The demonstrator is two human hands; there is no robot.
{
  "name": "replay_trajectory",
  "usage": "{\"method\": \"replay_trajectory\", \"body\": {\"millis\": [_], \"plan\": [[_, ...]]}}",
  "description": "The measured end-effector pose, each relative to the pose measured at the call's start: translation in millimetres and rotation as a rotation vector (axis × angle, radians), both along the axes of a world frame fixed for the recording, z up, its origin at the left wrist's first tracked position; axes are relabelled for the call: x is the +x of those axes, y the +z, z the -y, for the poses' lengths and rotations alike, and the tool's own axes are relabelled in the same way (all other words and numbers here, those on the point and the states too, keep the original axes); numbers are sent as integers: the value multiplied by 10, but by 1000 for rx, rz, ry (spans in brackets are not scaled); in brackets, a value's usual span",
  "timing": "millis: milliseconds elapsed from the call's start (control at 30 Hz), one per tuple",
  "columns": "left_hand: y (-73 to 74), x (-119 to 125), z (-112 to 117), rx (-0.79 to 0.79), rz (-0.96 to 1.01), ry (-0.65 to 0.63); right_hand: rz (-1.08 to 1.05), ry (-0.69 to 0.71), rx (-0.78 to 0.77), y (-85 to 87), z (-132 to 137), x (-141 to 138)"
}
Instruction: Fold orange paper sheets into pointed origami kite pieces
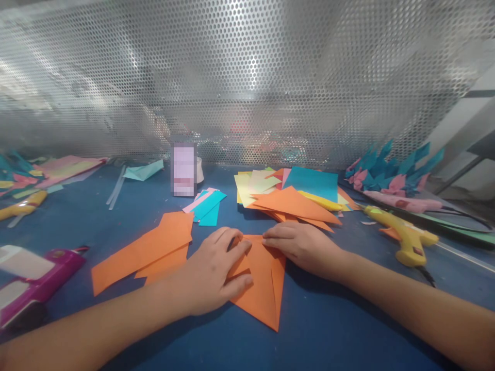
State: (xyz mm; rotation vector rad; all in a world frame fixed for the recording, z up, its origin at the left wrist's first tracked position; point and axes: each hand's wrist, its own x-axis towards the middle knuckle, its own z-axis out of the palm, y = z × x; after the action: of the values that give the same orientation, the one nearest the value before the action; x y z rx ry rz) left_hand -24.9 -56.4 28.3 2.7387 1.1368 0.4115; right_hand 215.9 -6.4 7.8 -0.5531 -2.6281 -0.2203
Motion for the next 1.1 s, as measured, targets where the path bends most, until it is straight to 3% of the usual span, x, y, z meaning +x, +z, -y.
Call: {"method": "replay_trajectory", "body": {"millis": [333,733,933,1100], "plan": [[-76,-36,-25,-9,13,14,14,-14,-53,38,16,-6],[-19,-16,-33,-13,-50,21,-104,-53,-136,78,45,-10],[-31,-11,-34,-3,-68,33,41,-112,-191,45,40,-52],[0,13,-30,-7,-96,46,88,-152,-140,39,32,-59]]}}
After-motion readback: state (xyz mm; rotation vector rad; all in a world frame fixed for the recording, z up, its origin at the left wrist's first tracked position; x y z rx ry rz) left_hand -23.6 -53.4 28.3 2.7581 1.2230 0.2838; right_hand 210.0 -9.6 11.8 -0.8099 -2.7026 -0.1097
